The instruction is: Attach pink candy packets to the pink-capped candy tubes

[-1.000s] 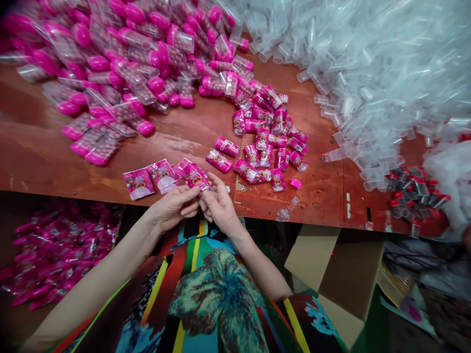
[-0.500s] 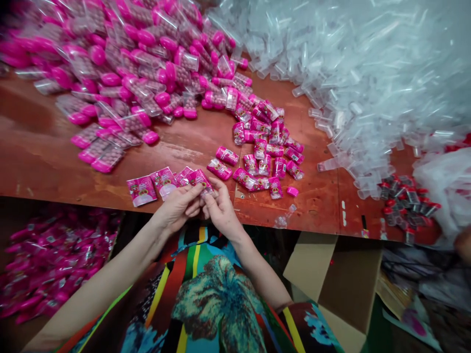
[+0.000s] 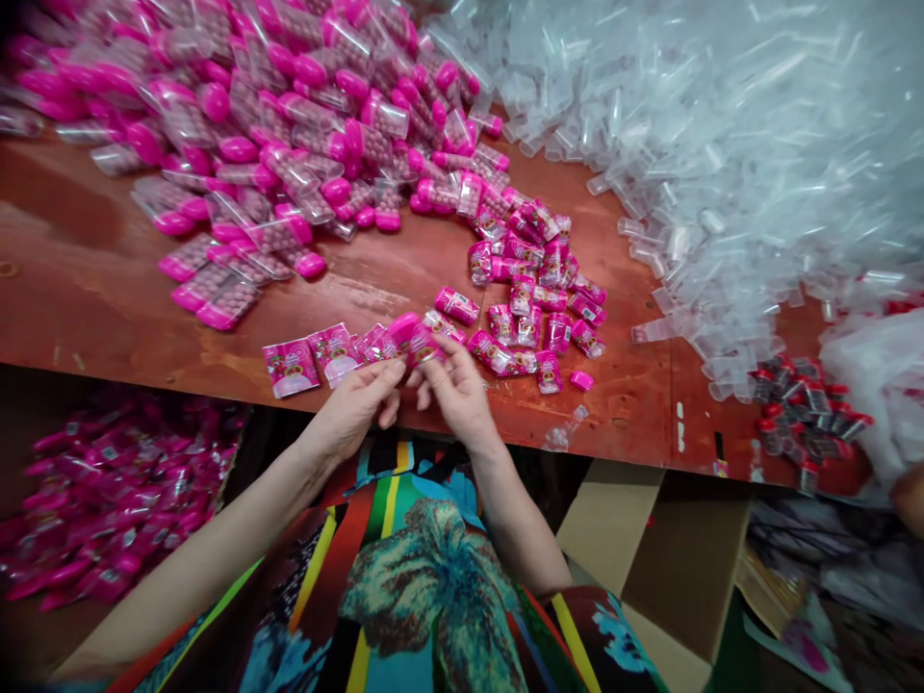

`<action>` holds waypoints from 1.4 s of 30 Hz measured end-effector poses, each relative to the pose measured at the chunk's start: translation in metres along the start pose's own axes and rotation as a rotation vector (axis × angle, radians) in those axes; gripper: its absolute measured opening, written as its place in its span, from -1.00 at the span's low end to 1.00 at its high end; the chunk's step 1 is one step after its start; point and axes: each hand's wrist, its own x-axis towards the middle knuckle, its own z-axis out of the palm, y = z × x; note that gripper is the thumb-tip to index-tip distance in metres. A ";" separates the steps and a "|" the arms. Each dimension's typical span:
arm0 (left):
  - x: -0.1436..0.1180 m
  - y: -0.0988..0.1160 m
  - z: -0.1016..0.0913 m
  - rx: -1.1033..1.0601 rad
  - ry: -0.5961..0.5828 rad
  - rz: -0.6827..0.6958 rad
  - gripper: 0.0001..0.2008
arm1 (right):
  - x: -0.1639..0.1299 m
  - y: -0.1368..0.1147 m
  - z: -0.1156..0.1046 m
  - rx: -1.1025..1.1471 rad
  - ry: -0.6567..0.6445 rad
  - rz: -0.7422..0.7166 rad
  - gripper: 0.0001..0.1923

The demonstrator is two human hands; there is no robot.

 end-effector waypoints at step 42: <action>0.000 0.013 -0.050 0.072 0.311 0.112 -0.64 | 0.037 0.008 0.043 -1.549 0.015 -0.044 -0.74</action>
